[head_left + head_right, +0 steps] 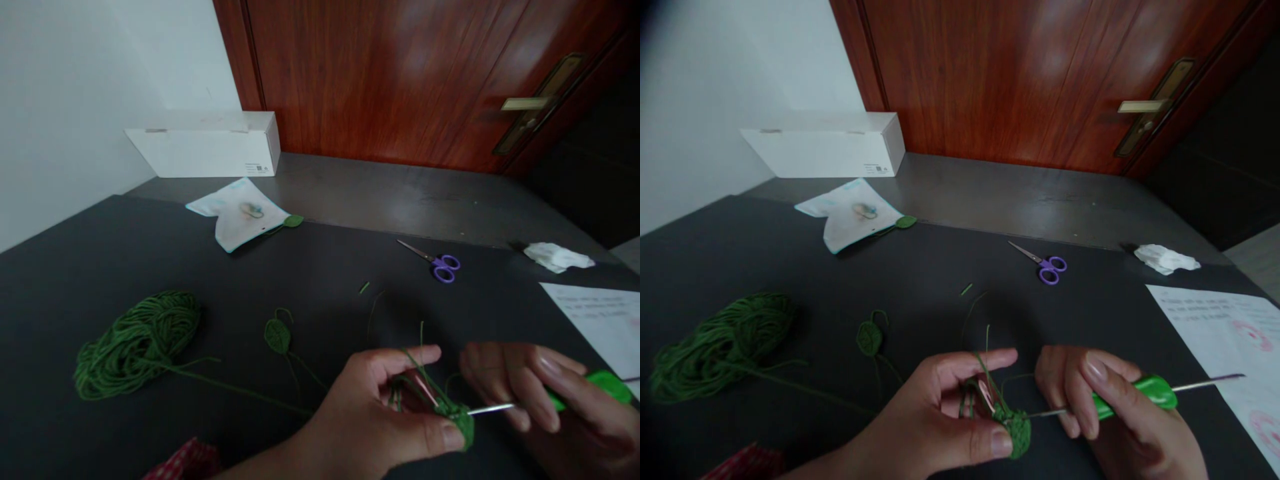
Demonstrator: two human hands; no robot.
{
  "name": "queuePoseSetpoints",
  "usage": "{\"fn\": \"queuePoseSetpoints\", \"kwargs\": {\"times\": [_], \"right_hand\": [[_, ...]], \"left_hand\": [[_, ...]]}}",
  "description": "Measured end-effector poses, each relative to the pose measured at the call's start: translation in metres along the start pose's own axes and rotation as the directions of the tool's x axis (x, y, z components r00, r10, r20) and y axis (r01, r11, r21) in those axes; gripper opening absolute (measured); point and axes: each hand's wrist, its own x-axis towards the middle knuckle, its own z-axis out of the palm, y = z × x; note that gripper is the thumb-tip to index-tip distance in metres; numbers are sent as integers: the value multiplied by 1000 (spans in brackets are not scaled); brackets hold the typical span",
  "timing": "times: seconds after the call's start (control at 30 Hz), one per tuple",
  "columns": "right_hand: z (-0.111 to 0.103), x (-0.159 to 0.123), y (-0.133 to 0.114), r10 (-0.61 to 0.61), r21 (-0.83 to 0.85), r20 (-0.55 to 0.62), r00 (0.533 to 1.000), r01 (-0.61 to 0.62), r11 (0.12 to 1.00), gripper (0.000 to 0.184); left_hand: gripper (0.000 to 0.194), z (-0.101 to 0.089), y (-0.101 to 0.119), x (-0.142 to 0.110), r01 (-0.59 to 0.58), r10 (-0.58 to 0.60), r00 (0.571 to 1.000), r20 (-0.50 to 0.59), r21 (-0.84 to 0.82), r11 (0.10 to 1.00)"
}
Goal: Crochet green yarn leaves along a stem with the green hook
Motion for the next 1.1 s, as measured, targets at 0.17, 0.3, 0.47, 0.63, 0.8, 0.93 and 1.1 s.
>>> {"fn": "queuePoseSetpoints", "kwargs": {"times": [0.17, 0.3, 0.47, 0.63, 0.8, 0.93, 1.1], "right_hand": [[2, 3, -1, 22, 51, -11, 1000, -22, 998, 42], [8, 4, -1, 65, 112, -42, 997, -60, 992, 39], [8, 1, 0, 25, 98, -55, 998, -20, 995, 41], [2, -2, 2, -30, -11, 3, 1000, 30, 999, 40], [-4, -7, 2, -59, -114, 46, 997, 64, 991, 40], [-11, -12, 5, -62, -236, 94, 994, 83, 968, 41], [-14, -13, 5, -213, -448, 191, 958, 278, 850, 36]], "left_hand": [[78, 0, -1, 2, 43, -43, 999, 28, -11, 999], [76, 0, 2, 1, 42, -42, 999, 19, -7, 999], [71, 0, 3, -1, -13, 14, 1000, -21, 46, 999], [73, 1, 1, -1, -40, 54, 993, -105, 137, 990], [71, 2, 3, 1, -57, 87, 987, -135, 206, 977], [68, 3, 8, 1, -59, 107, 980, -170, 268, 962], [47, 4, 8, -1, -74, 158, 965, -209, 361, 930]]}}
